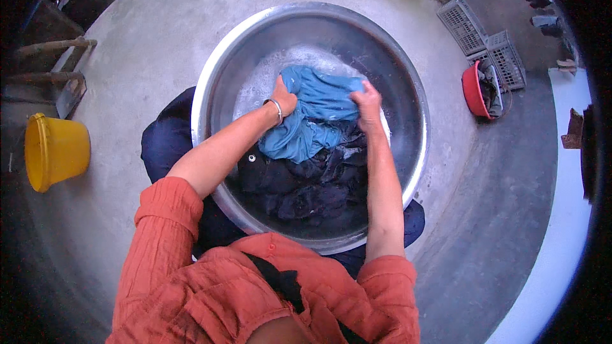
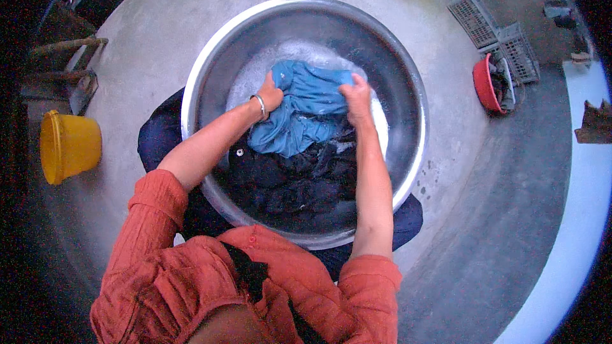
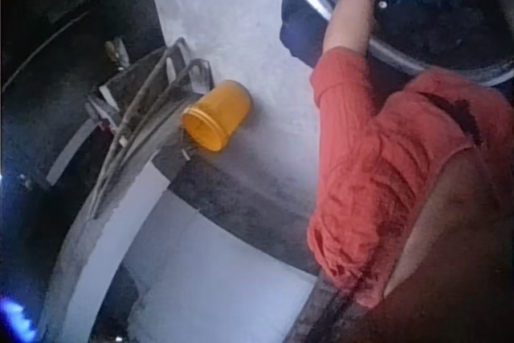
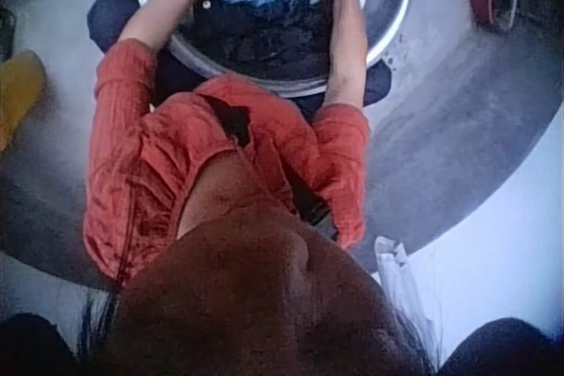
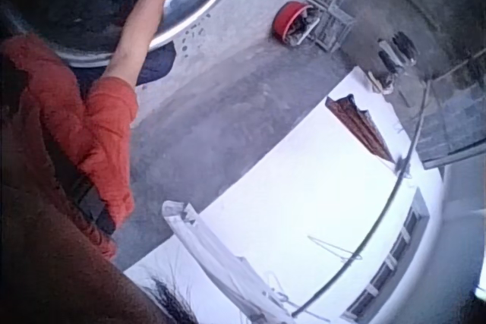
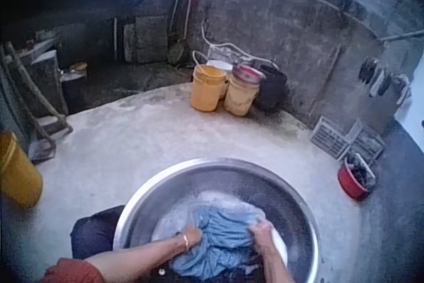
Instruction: The person washes a blue shirt by hand in a large metal basin filled with soapy water. They repeatedly scrub, wring, and submerge the garment, then briefly handle a dark garment at the end.
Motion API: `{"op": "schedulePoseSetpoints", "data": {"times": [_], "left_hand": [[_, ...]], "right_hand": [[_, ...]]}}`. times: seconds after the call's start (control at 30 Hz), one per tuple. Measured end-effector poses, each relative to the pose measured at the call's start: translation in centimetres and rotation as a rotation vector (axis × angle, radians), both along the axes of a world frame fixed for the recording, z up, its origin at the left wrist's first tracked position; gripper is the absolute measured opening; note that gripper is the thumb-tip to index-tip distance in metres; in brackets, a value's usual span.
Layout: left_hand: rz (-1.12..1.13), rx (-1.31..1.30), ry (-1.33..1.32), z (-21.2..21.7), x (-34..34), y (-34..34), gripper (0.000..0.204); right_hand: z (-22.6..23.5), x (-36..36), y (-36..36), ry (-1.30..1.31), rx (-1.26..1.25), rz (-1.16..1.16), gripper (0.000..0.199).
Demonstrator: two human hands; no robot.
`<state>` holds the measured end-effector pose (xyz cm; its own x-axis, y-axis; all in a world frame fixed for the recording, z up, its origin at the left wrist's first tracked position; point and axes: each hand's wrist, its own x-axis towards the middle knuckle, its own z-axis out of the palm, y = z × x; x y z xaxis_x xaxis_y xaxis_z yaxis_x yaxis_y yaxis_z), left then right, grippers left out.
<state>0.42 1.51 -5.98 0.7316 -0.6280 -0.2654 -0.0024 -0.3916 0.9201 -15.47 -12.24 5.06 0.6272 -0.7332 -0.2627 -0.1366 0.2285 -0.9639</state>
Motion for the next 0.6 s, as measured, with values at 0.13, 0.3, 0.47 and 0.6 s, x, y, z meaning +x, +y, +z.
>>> {"op": "schedulePoseSetpoints", "data": {"times": [0.13, 0.3, 0.47, 0.6], "left_hand": [[-0.07, 0.019, 0.364, 5.1, -1.8, -1.1, 0.076], [-0.212, 0.067, 0.584, 7.8, -1.7, -0.2, 0.083], [-0.069, -0.17, 1.007, 5.2, -1.0, -1.3, 0.057], [-0.193, -0.204, 1.204, 8.4, 0.4, 0.3, 0.05]], "right_hand": [[-4.1, -7.5, -8.0, 0.886, -0.482, -0.103, 0.046], [-5.6, -4.5, -4.8, 0.991, -0.767, -0.047, 0.064], [-6.4, 1.3, 1.6, 0.358, -0.486, 0.01, 0.045], [3.6, 4.4, 11.0, -0.063, -0.784, 0.084, 0.021]]}}
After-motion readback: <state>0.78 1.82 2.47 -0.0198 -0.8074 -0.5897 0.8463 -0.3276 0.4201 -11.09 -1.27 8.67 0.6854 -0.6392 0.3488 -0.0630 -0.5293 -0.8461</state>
